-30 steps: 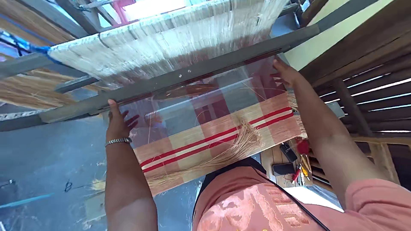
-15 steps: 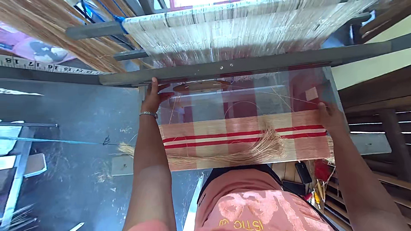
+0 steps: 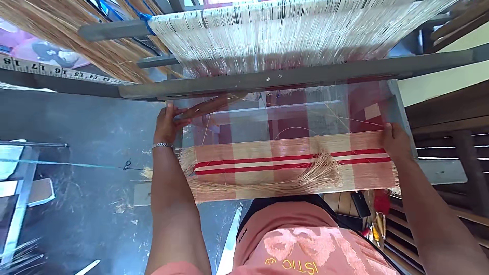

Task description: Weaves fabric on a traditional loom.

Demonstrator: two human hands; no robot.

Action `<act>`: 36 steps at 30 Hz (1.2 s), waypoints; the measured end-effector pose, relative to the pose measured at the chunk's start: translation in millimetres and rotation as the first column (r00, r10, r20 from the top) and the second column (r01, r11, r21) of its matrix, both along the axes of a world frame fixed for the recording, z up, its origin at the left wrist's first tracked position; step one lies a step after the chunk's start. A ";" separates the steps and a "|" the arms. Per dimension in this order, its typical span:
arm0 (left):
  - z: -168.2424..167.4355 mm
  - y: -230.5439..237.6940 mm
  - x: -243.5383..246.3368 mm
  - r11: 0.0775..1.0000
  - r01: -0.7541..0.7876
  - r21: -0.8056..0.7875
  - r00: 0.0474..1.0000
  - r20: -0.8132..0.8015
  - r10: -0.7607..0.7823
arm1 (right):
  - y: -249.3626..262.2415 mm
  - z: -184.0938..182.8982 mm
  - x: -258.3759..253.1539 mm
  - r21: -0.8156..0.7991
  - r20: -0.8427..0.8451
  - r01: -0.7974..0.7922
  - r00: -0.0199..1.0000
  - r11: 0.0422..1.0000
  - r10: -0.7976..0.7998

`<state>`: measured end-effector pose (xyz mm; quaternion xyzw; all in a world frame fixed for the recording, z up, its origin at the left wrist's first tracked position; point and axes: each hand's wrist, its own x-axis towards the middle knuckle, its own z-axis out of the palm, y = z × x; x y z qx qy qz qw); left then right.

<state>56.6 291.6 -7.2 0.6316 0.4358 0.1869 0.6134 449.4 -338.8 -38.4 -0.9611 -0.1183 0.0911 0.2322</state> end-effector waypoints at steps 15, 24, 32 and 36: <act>-24.6 -33.8 -66.8 0.736 -0.677 -0.023 0.685 0.345 0.641 | 8.7 -1.6 -9.4 -0.129 0.079 -0.005 0.997 0.992 0.016; 7.0 -73.4 -185.8 0.575 -0.792 0.204 0.608 0.336 0.719 | 13.1 -2.0 -15.1 -0.141 0.105 -0.021 0.994 0.990 0.036; 33.2 -100.4 -176.6 0.367 -0.869 0.333 0.495 0.544 0.678 | 15.5 -0.3 -19.2 -0.155 0.112 0.012 0.994 0.988 0.006; 41.5 -150.1 -127.4 0.769 -0.602 0.213 0.776 0.380 0.503 | 15.1 -3.9 -19.2 -0.155 0.117 0.035 0.993 0.987 -0.017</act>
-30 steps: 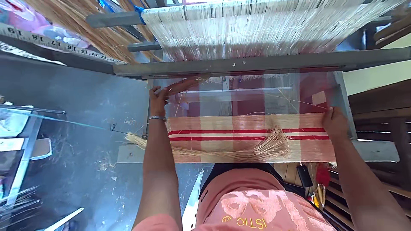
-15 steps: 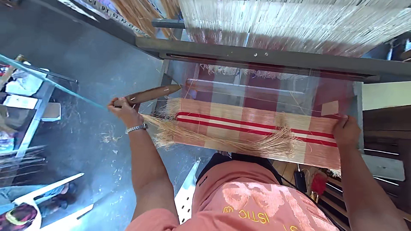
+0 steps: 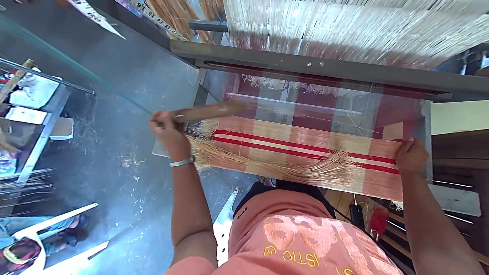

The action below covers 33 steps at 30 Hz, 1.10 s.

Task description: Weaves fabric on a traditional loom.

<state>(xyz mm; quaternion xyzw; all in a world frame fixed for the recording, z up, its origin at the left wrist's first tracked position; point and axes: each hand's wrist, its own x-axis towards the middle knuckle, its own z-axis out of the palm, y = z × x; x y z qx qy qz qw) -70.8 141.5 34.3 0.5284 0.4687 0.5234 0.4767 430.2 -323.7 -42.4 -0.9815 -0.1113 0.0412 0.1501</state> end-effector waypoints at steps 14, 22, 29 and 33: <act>-59.6 -41.9 113.6 0.857 0.515 0.020 0.529 -0.794 -0.299 | 5.8 2.0 -1.2 -0.016 -0.023 0.041 0.999 0.999 -0.042; -50.9 118.1 135.8 0.787 0.474 -0.394 0.701 -0.373 -0.609 | 2.1 -5.7 4.3 -0.009 -0.022 0.017 1.000 1.000 -0.017; -61.6 138.6 139.4 0.606 0.654 -0.453 0.472 -0.382 -0.794 | 0.9 -2.2 4.4 0.012 -0.004 -0.012 1.000 1.000 0.012; -64.3 142.4 128.8 0.675 0.657 -0.336 0.511 -0.460 -0.726 | -1.4 -4.7 6.6 0.029 -0.023 -0.012 1.000 1.000 0.013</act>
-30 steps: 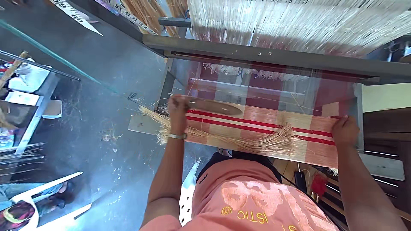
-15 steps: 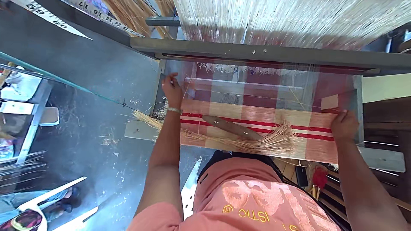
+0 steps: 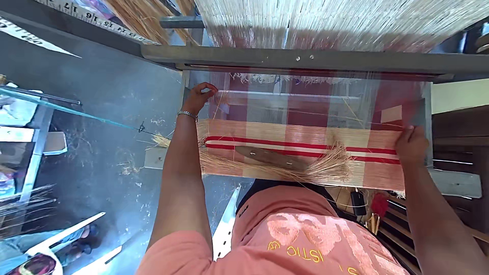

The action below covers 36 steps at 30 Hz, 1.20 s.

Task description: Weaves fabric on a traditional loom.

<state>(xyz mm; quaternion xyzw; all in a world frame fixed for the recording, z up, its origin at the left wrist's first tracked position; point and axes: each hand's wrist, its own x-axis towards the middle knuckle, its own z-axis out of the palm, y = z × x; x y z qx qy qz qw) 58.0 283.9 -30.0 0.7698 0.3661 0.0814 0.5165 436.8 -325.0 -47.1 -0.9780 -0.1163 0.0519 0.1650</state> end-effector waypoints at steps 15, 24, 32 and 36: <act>9.6 -64.0 -135.0 0.927 -0.337 0.166 0.940 0.013 0.340 | -1.3 12.7 -2.8 -0.044 -0.019 -0.039 0.999 0.998 0.038; -16.2 -79.5 -129.0 0.856 -0.504 0.113 0.864 0.059 0.500 | 0.6 20.1 -5.4 -0.082 -0.050 -0.027 0.998 0.996 0.023; -25.3 -92.3 -128.3 0.902 -0.399 0.164 0.917 0.047 0.397 | -67.0 -0.2 23.6 0.067 -0.074 -0.047 0.996 0.997 0.052; -12.6 -104.4 -123.8 0.880 -0.448 0.160 0.894 0.066 0.443 | -90.7 40.7 42.2 0.072 -0.122 0.400 0.913 0.914 -0.390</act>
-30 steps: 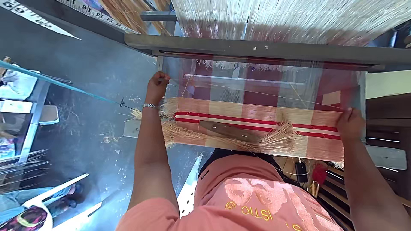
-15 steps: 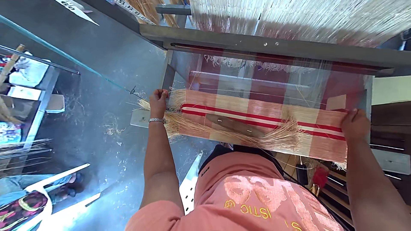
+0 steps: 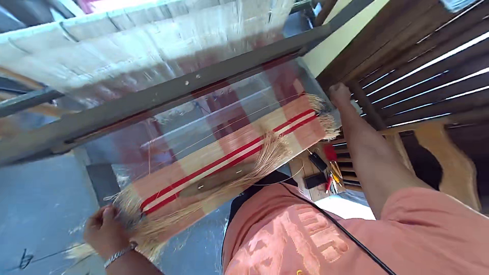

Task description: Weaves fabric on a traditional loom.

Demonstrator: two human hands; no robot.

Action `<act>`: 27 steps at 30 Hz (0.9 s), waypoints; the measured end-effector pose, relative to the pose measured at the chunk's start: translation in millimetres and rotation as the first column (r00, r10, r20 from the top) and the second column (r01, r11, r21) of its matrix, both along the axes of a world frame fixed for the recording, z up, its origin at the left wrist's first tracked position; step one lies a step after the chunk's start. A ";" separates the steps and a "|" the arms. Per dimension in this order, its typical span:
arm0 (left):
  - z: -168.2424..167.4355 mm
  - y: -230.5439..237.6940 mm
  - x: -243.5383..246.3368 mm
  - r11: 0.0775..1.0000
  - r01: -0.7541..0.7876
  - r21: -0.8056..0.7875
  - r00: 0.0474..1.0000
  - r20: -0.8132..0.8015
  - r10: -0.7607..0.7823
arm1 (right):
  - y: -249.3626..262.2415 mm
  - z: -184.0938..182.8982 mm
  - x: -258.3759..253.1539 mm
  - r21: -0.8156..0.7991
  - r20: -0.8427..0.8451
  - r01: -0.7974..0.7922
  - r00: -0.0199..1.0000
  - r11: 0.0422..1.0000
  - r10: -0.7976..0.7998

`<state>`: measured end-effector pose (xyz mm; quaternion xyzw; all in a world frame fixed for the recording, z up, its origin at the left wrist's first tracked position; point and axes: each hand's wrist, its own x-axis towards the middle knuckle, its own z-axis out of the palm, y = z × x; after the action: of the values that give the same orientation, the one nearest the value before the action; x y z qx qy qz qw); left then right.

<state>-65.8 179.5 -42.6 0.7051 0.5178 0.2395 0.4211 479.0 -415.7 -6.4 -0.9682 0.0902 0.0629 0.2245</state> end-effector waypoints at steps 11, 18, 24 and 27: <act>30.3 -174.2 70.8 0.788 0.407 0.462 0.912 -0.248 -0.326 | 326.3 87.9 -29.1 -0.116 0.523 -0.827 0.420 0.550 0.742; -55.2 -228.1 80.9 0.608 0.539 0.583 0.842 -0.360 -0.401 | 363.4 46.9 -66.4 -0.241 0.354 -0.750 0.522 0.615 0.776; -71.6 -226.4 84.3 0.586 0.514 0.626 0.857 -0.408 -0.316 | 289.3 30.9 -145.1 -0.299 0.301 -0.761 0.497 0.576 0.814; -71.1 -225.2 84.5 0.577 0.528 0.622 0.848 -0.427 -0.315 | 262.2 30.1 -175.3 -0.304 0.247 -0.773 0.500 0.556 0.830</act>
<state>18.6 -45.7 -113.7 0.9408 0.2486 0.2159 0.0802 303.7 -153.5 23.7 -0.9060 -0.4087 -0.0270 0.1065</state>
